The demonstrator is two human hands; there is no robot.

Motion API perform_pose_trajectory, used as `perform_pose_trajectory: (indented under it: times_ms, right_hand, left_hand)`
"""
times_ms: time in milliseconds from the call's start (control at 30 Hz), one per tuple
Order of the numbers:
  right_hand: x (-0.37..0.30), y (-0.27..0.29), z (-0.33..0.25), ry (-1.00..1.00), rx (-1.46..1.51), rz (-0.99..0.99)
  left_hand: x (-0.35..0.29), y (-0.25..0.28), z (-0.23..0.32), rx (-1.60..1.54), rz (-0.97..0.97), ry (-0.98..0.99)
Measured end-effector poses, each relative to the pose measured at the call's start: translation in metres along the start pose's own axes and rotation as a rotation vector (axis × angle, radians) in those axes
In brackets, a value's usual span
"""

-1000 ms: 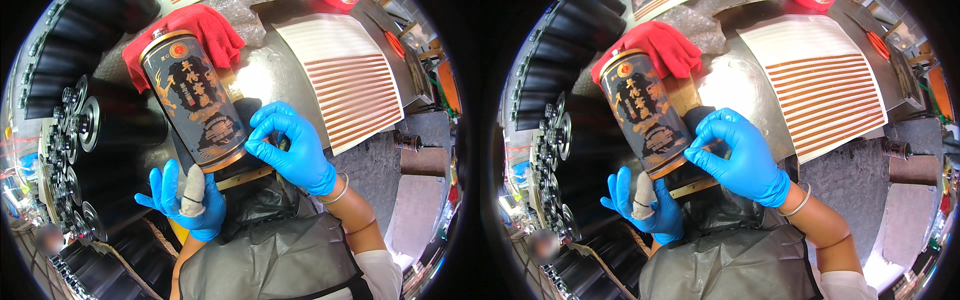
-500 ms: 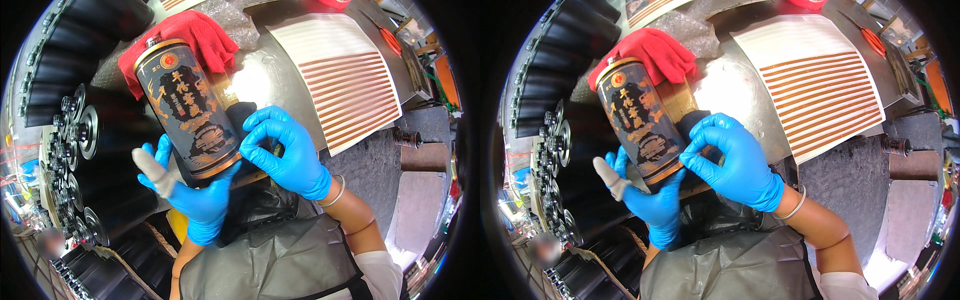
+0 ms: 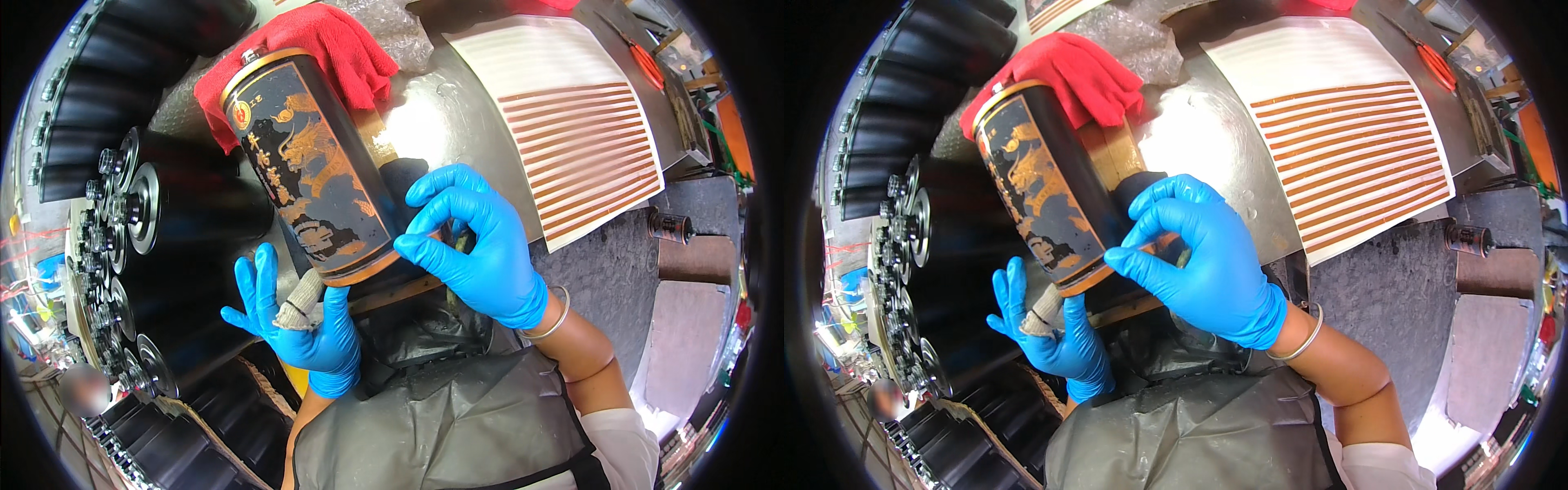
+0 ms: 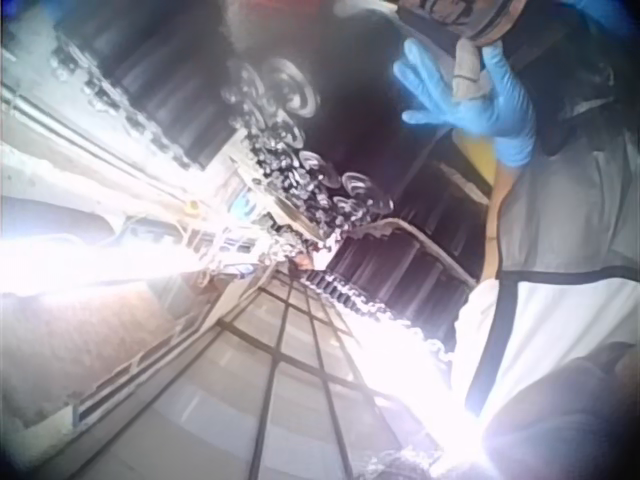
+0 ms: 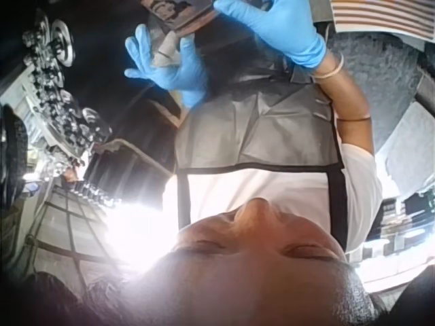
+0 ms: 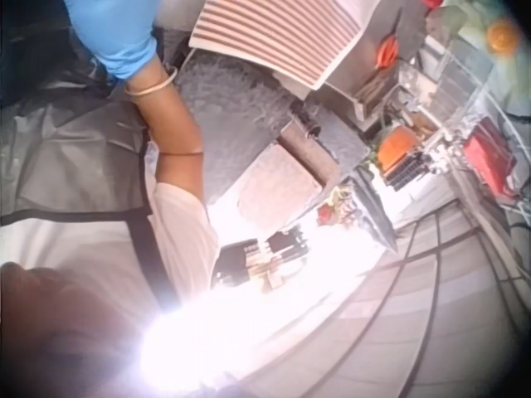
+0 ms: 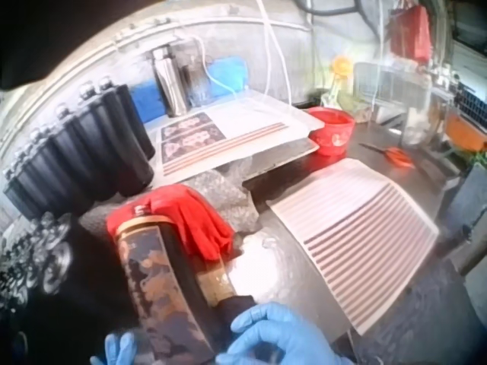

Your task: The person applies decorative labels to cylindrical metal containers. They pick up a container, align a printed label, and smooth it onto the surface using a green scrubbing pad. The person repeats this process for multiple containers, handling them one at a time.

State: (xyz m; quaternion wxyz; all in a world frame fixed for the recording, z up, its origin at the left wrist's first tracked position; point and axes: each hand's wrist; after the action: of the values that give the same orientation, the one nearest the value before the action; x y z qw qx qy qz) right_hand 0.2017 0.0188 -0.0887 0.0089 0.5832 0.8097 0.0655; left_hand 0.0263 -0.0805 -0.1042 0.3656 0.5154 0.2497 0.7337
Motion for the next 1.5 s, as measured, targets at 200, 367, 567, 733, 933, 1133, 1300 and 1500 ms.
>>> perform_pose_trajectory:
  times_ms: [200,367,567,733,933,1133,1300,1500]
  right_hand:
    - [-0.001,0.006,-0.009,-0.086,0.138,-0.068]
    - [0.001,0.003,-0.005,-0.161,0.238,-0.042]
    - [-0.007,0.006,-0.001,-0.194,0.189,-0.049]
    - [-0.004,0.002,0.009,-0.176,0.216,-0.023]
    - [-0.004,0.000,0.012,-0.219,0.252,0.003]
    - [-0.004,0.001,0.012,-0.211,0.254,-0.004]
    - [-0.005,0.004,0.013,-0.155,0.146,-0.064]
    - [-0.006,0.009,0.004,-0.206,0.120,-0.088]
  left_hand:
    - [-0.004,0.000,0.000,0.088,0.057,-0.053]
    - [-0.004,0.000,0.002,0.094,0.040,-0.038]
    - [-0.004,-0.003,0.003,0.058,0.070,-0.009]
    - [-0.006,-0.003,0.003,0.132,0.092,-0.051]
    - [-0.006,-0.014,0.009,0.258,0.247,-0.164]
    - [-0.010,-0.025,0.007,0.170,0.237,-0.171]
    - [0.008,-0.018,0.034,0.179,0.047,-0.121]
    - [0.032,-0.022,0.034,-0.516,0.036,0.127]
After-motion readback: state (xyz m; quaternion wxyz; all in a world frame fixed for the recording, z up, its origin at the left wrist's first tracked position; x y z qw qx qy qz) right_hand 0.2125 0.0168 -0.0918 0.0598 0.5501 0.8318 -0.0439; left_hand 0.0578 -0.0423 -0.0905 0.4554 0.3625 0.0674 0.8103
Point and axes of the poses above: each hand's wrist, its own x-axis towards the middle knuckle, its own y-axis out of the back of the hand, z = x × y, and after that the axes turned 8 degrees about -y, right-handed
